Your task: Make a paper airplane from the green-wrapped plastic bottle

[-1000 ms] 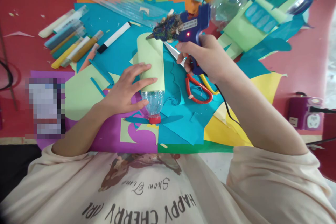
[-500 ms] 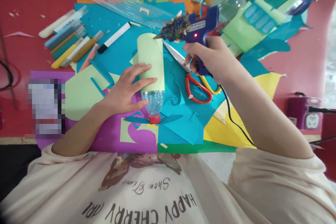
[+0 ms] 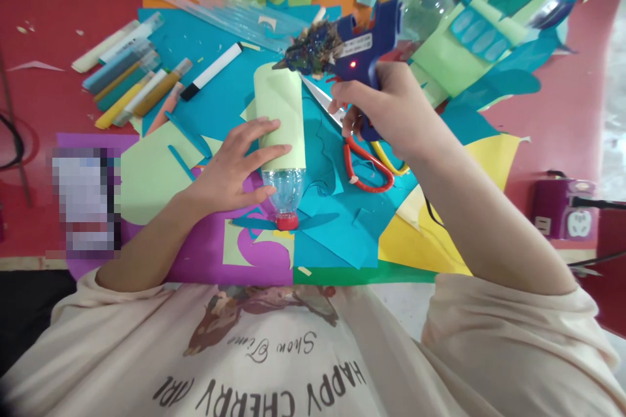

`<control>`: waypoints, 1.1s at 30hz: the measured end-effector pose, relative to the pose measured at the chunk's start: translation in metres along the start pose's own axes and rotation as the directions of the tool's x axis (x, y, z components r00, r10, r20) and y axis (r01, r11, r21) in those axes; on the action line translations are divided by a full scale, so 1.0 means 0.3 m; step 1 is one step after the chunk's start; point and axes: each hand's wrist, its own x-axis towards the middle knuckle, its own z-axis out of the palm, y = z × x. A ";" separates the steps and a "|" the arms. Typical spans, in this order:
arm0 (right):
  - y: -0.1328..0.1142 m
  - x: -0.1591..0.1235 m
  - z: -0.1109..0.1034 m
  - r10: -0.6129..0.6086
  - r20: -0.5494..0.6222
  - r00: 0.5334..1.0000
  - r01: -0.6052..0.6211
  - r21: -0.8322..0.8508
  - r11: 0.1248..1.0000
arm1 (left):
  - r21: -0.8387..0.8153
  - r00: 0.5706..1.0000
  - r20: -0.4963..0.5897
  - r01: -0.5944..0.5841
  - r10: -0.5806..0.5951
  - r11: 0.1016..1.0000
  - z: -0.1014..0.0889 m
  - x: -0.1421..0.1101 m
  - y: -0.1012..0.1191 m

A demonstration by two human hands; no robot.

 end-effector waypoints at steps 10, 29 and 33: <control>0.040 0.010 0.010 -0.016 0.040 0.999 0.017 -0.019 1.000 | 0.022 1.000 0.021 0.007 -0.007 1.000 -0.003 0.004 0.005; 0.052 0.004 -0.054 0.043 -0.091 0.995 -0.054 -0.121 0.991 | 0.019 1.000 0.016 0.002 -0.002 1.000 -0.001 0.001 0.001; 0.011 -0.006 -0.042 0.027 -0.097 0.995 -0.037 -0.111 0.993 | 0.015 1.000 -0.017 -0.023 0.023 1.000 0.000 0.000 0.002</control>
